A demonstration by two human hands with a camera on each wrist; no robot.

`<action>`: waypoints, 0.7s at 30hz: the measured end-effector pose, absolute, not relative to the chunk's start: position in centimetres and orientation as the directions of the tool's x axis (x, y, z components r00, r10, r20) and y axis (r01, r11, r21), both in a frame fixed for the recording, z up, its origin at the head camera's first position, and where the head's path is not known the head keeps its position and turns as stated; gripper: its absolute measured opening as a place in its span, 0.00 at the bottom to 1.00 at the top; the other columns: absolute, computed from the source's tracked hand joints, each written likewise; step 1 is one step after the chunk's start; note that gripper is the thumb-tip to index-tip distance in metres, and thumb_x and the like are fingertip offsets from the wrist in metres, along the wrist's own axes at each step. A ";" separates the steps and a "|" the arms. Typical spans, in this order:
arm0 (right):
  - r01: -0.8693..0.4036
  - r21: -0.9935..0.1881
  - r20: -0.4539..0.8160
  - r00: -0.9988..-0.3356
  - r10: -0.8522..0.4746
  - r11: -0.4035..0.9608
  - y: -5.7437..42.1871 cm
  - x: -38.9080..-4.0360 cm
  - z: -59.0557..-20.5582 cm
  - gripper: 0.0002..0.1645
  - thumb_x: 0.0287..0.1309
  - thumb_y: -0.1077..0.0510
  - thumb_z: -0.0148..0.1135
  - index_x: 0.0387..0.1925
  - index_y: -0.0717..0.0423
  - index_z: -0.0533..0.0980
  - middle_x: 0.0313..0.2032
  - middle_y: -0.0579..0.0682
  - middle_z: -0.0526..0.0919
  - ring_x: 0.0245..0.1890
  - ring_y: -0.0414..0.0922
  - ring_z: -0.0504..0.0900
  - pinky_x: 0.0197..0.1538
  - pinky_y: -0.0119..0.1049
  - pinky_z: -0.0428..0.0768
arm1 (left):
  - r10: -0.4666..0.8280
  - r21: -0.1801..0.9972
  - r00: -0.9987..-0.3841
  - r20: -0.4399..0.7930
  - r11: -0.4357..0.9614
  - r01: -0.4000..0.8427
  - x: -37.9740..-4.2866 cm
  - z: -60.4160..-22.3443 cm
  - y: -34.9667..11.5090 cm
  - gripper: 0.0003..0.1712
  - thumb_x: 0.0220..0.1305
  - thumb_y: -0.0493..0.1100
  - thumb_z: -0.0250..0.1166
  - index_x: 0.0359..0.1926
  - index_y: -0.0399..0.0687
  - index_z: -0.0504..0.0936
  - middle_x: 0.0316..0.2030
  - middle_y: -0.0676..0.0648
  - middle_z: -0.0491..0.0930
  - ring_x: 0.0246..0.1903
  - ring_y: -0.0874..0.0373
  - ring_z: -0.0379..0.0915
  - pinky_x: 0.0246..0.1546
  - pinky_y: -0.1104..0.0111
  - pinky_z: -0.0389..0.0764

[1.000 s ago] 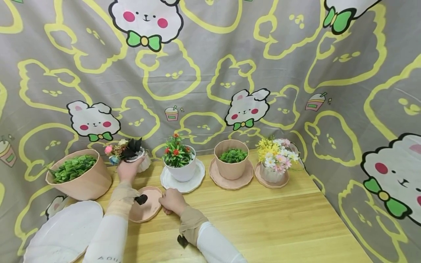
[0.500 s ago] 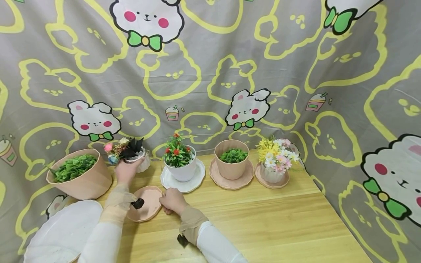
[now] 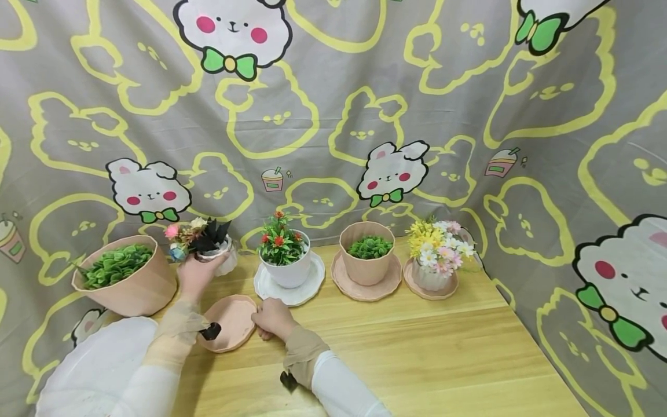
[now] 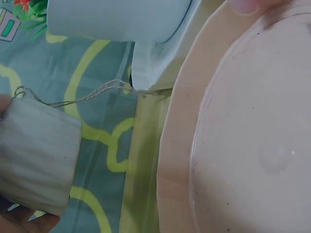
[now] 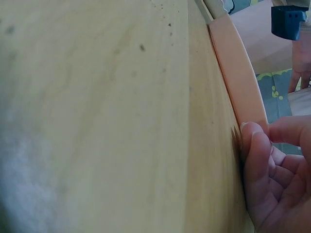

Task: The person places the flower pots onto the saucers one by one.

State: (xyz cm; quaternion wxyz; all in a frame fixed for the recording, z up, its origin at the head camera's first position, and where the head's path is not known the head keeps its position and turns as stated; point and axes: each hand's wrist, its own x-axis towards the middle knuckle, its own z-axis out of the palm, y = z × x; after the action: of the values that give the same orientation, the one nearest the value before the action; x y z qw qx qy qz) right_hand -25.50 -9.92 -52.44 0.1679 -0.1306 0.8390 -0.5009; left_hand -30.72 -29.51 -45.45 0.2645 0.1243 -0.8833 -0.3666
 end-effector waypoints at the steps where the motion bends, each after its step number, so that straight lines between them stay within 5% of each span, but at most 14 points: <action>1: -0.051 -0.884 -0.151 -0.910 -0.387 0.465 -9.9 -25.5 -52.4 0.22 0.60 0.61 0.57 0.10 0.55 0.70 0.06 0.45 0.72 0.04 0.36 0.70 0.12 0.31 0.76 | -0.409 0.715 -0.830 0.379 0.699 -0.017 -30.6 -45.4 -29.5 0.41 0.46 0.57 0.76 0.53 0.30 0.78 0.49 0.30 0.81 0.53 0.36 0.76 0.56 0.48 0.74; 8: -0.045 -0.885 -0.157 -0.908 -0.388 0.463 -9.8 -25.4 -52.3 0.21 0.59 0.61 0.57 0.11 0.56 0.71 0.06 0.46 0.72 0.04 0.36 0.70 0.12 0.31 0.76 | -0.401 0.720 -0.828 0.392 0.694 0.004 -29.6 -45.6 -29.5 0.39 0.45 0.55 0.77 0.51 0.32 0.79 0.46 0.30 0.82 0.51 0.36 0.77 0.54 0.48 0.76; 15: -0.052 -0.880 -0.153 -0.910 -0.386 0.472 -9.8 -25.4 -52.3 0.21 0.59 0.61 0.57 0.11 0.56 0.72 0.06 0.46 0.72 0.04 0.36 0.70 0.12 0.31 0.76 | -0.391 0.751 -0.833 0.391 0.659 0.043 -29.0 -45.5 -29.9 0.44 0.46 0.55 0.78 0.61 0.38 0.74 0.57 0.34 0.78 0.61 0.41 0.71 0.64 0.51 0.69; 21: -0.050 -0.881 -0.160 -0.904 -0.396 0.470 -9.9 -25.5 -52.3 0.21 0.60 0.61 0.57 0.11 0.56 0.71 0.06 0.45 0.72 0.04 0.36 0.70 0.12 0.31 0.76 | -0.369 0.741 -0.845 0.387 0.670 0.047 -27.9 -45.0 -29.9 0.43 0.46 0.54 0.77 0.60 0.37 0.75 0.57 0.34 0.78 0.62 0.41 0.70 0.63 0.49 0.70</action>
State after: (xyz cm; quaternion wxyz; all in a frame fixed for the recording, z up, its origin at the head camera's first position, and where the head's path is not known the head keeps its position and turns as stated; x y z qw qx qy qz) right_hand -25.46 -9.87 -52.30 0.1740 -0.1326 0.8396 -0.4972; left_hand -27.90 -29.88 -45.03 0.2627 0.0921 -0.8752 -0.3957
